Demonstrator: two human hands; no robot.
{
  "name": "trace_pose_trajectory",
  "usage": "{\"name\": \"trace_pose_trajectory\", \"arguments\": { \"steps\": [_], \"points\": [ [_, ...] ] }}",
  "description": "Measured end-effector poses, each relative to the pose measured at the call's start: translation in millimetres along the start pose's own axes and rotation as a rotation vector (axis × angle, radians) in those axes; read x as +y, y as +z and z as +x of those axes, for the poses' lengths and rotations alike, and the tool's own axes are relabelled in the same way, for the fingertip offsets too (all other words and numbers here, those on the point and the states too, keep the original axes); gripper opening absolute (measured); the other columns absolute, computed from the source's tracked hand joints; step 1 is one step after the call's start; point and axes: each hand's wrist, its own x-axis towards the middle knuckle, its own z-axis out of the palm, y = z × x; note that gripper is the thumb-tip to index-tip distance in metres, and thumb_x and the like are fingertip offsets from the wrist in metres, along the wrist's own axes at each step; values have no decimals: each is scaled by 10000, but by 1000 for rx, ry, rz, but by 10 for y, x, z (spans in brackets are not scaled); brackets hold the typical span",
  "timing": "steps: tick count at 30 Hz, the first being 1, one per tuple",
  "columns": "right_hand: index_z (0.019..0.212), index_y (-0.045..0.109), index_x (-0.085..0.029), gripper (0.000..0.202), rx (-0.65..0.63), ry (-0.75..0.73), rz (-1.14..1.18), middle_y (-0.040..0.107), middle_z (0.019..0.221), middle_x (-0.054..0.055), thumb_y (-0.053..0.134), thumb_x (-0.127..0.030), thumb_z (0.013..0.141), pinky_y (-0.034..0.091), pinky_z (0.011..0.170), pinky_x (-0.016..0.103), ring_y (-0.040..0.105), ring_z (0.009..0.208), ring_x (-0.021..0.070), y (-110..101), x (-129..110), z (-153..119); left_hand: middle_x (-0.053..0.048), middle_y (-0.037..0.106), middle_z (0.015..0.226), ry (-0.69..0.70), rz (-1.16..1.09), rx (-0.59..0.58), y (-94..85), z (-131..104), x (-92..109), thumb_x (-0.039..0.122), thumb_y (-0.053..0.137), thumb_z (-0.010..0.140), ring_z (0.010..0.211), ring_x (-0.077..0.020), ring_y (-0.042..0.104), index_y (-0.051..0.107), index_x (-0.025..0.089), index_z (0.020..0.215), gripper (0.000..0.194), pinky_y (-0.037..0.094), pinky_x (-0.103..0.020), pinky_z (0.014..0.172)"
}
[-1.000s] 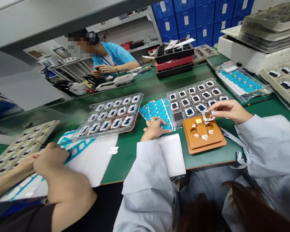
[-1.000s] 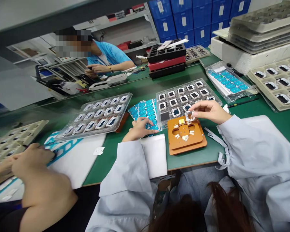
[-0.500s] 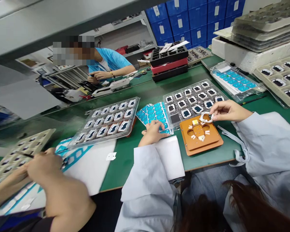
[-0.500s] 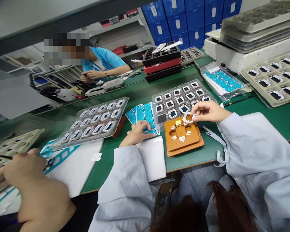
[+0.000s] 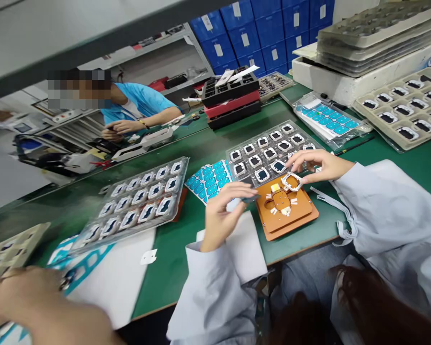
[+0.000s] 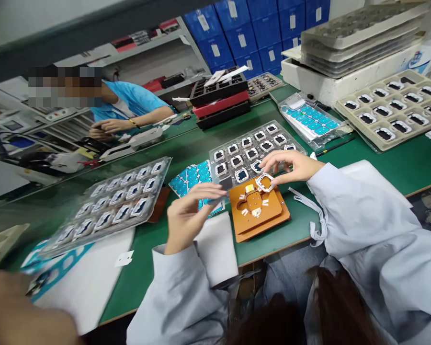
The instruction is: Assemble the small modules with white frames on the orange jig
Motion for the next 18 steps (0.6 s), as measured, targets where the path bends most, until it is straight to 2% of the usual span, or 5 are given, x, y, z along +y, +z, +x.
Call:
{"name": "trace_pose_trajectory", "arguments": {
  "steps": [2,4,10,15,18],
  "points": [
    [955,714,-173,325,-42,24,-29,687,1145,105,782,-415,748,404,572,228,626,854,167,-1,11,-1,-24,768,967,198,56,-89,192,36,97,214,505,928,1111,-219,649,684,244,866,192,411,-493,1077],
    [926,723,-166,311,-60,37,-50,700,1147,107,776,-418,751,412,596,243,639,896,184,2,10,2,-19,763,1043,288,140,-183,310,52,146,173,479,945,1205,-222,609,691,250,927,226,302,-531,1142],
    [890,756,-199,271,-74,-15,-78,714,1145,82,785,-421,738,485,698,284,654,982,205,0,-43,20,-38,691,1242,332,260,-324,321,21,122,172,433,950,1316,-244,493,720,270,1023,312,235,-535,1155],
    [920,759,-205,275,-88,-58,-91,712,1153,80,773,-427,757,505,739,298,655,1020,212,2,-37,21,-49,635,1287,298,320,-283,306,5,68,219,435,950,1137,-258,470,721,306,1098,334,371,-476,1009],
    [928,758,-205,273,-88,-60,-113,709,1163,83,767,-425,767,495,718,291,651,1041,220,2,-31,18,-51,633,1272,294,355,-280,315,3,53,215,408,957,1096,-263,447,703,312,1153,368,368,-470,969]
  ]
}}
